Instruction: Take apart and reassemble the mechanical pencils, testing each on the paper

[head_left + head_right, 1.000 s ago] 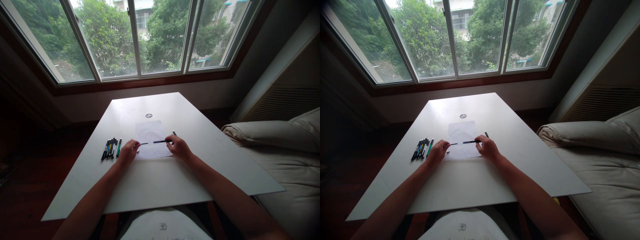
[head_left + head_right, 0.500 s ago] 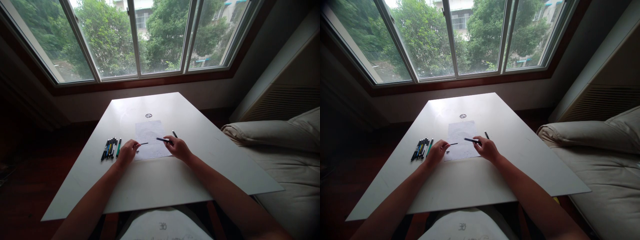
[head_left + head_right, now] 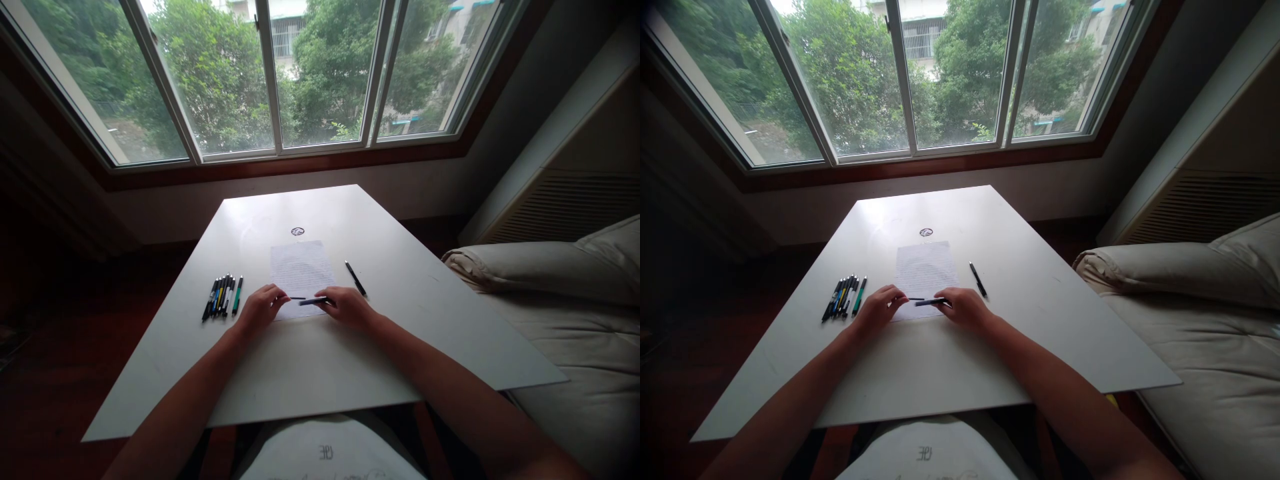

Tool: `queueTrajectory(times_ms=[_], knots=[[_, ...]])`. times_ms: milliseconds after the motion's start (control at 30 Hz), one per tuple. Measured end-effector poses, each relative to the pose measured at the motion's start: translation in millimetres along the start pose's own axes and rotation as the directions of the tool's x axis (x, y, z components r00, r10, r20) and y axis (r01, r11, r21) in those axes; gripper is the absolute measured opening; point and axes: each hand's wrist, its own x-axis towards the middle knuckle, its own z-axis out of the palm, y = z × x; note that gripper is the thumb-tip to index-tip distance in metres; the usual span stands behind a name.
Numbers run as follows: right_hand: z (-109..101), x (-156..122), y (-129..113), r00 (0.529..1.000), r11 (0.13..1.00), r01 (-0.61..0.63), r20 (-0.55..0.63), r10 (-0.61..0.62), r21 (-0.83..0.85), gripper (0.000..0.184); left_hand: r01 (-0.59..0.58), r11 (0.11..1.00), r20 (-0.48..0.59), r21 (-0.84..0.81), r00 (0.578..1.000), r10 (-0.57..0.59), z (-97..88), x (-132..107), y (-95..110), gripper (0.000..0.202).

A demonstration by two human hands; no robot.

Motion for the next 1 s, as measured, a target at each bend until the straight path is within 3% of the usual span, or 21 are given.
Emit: queueTrajectory(times_ms=[267, 400, 533, 1000], knots=[[-4, 0, -2, 0.997, 0.996, -0.057, 0.038, 0.06, -0.064, 0.019, 0.049, 0.999, 0.004, 0.017, 0.999, -0.049, -8.3, 0, -5, 0.021], [-8, 2, 1, 0.992, 0.987, -0.121, 0.033, 0.125, -0.107, 0.021, 0.068, 0.996, 0.082, 0.057, 0.994, -0.073, -11.0, -2, -15, 0.025], [-7, 2, 3, 0.984, 0.976, -0.16, 0.054, 0.17, -0.148, 0.023, 0.07, 0.995, 0.128, 0.065, 0.989, -0.078, -11.2, -2, -17, 0.015], [-6, 2, 4, 0.975, 0.955, -0.19, 0.069, 0.21, -0.227, 0.017, 0.073, 0.996, 0.135, 0.042, 0.988, -0.078, -8.5, -1, -20, 0.013]])
